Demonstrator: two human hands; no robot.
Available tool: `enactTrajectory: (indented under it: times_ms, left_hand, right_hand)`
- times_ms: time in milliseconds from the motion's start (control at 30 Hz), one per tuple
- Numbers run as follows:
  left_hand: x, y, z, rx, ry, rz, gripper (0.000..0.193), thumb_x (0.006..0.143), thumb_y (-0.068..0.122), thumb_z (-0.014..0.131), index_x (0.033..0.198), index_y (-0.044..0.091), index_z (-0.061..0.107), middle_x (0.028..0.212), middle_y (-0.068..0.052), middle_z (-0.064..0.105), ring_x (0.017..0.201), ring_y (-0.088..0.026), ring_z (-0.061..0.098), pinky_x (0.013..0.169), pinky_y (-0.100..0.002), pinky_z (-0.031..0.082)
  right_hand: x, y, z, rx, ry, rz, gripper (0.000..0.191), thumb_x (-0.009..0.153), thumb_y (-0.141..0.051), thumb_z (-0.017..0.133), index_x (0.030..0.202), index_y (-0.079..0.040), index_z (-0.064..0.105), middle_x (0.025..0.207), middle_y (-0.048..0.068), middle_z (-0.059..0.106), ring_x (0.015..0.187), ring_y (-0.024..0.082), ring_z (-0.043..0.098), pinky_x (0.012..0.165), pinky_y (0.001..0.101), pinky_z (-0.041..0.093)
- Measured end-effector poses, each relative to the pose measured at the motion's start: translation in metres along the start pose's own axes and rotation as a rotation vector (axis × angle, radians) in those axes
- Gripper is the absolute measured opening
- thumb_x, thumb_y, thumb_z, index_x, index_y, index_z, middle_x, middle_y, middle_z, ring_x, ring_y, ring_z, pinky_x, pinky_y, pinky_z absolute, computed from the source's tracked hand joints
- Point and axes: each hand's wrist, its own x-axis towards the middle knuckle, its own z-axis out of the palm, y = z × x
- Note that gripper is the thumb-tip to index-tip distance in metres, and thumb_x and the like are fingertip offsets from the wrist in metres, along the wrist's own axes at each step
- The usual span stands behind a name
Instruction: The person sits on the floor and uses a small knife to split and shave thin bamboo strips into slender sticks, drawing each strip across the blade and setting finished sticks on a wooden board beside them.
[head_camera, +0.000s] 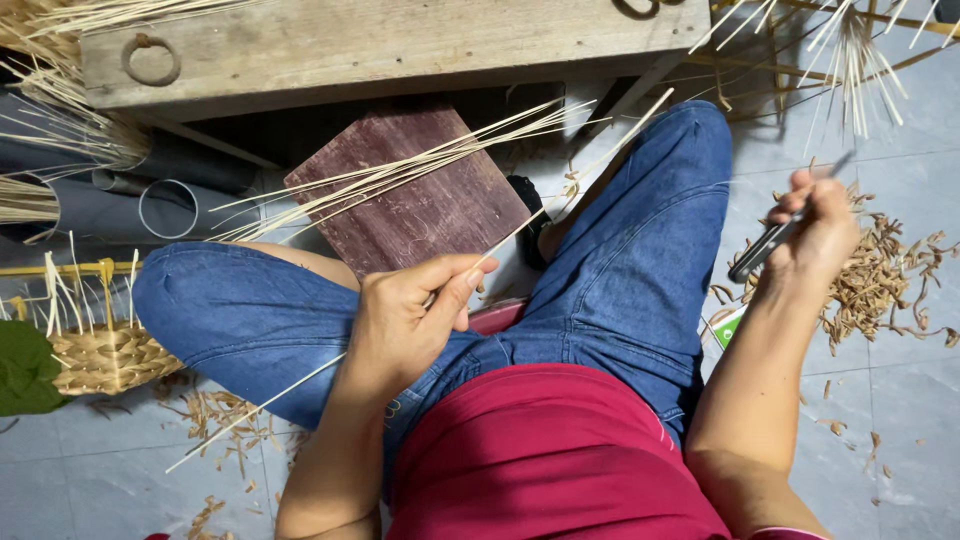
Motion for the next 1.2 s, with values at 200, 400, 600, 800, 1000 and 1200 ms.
enactTrajectory:
  times_ms: [200, 400, 600, 800, 1000, 1200]
  left_hand:
    - [0.005, -0.002, 0.008, 0.015, 0.004, -0.052, 0.021, 0.099, 0.016, 0.066, 0.114, 0.01, 0.078, 0.067, -0.001, 0.07, 0.058, -0.003, 0.064, 0.052, -0.022, 0.051]
    - [0.008, -0.006, 0.021, 0.02, -0.067, -0.058, 0.021, 0.099, 0.018, 0.066, 0.113, 0.009, 0.078, 0.061, -0.001, 0.067, 0.055, -0.003, 0.062, 0.051, -0.021, 0.049]
    - [0.004, -0.017, 0.013, 0.027, -0.089, -0.079, 0.021, 0.099, 0.016, 0.064, 0.113, 0.009, 0.079, 0.06, 0.0, 0.066, 0.056, -0.002, 0.061, 0.05, -0.022, 0.048]
    - [-0.001, -0.027, 0.006, -0.022, -0.114, -0.045, 0.021, 0.098, 0.015, 0.066, 0.112, 0.007, 0.079, 0.061, 0.0, 0.066, 0.056, -0.002, 0.059, 0.051, -0.021, 0.048]
    - [-0.005, -0.035, 0.004, -0.027, -0.133, -0.055, 0.02, 0.098, 0.014, 0.067, 0.11, 0.006, 0.079, 0.065, 0.001, 0.068, 0.057, -0.002, 0.06, 0.052, -0.021, 0.048]
    - [-0.004, -0.037, 0.0, -0.062, -0.041, -0.126, 0.021, 0.102, 0.016, 0.064, 0.112, 0.006, 0.079, 0.061, 0.002, 0.061, 0.058, -0.002, 0.056, 0.053, -0.021, 0.046]
  right_hand:
    - [-0.067, 0.002, 0.065, -0.371, -0.308, -0.044, 0.055, 0.107, -0.006, 0.06, 0.158, -0.004, 0.04, 0.09, 0.012, 0.069, 0.064, 0.014, 0.06, 0.056, 0.0269, 0.049]
    - [-0.187, 0.006, 0.159, -0.479, -0.959, 0.306, 0.061, 0.1, -0.012, 0.061, 0.157, -0.005, 0.041, 0.083, 0.012, 0.073, 0.058, 0.011, 0.061, 0.054, 0.0219, 0.049]
    - [-0.217, 0.034, 0.197, -0.35, -1.003, 0.459, 0.036, 0.107, -0.011, 0.055, 0.142, -0.001, 0.055, 0.088, 0.01, 0.072, 0.065, 0.008, 0.06, 0.058, 0.0208, 0.047]
    - [-0.187, 0.021, 0.177, -0.321, -0.857, 0.355, 0.033, 0.107, -0.01, 0.058, 0.137, 0.002, 0.06, 0.084, 0.012, 0.071, 0.059, 0.009, 0.056, 0.055, 0.0213, 0.044]
    - [-0.158, 0.011, 0.155, -0.251, -0.665, 0.263, 0.037, 0.106, -0.011, 0.063, 0.14, 0.003, 0.059, 0.083, 0.012, 0.068, 0.059, 0.012, 0.055, 0.055, 0.0241, 0.045]
    - [-0.156, -0.011, 0.165, -0.279, -0.606, 0.127, 0.042, 0.109, -0.014, 0.062, 0.148, 0.001, 0.057, 0.081, 0.009, 0.066, 0.057, 0.012, 0.054, 0.053, 0.0237, 0.042]
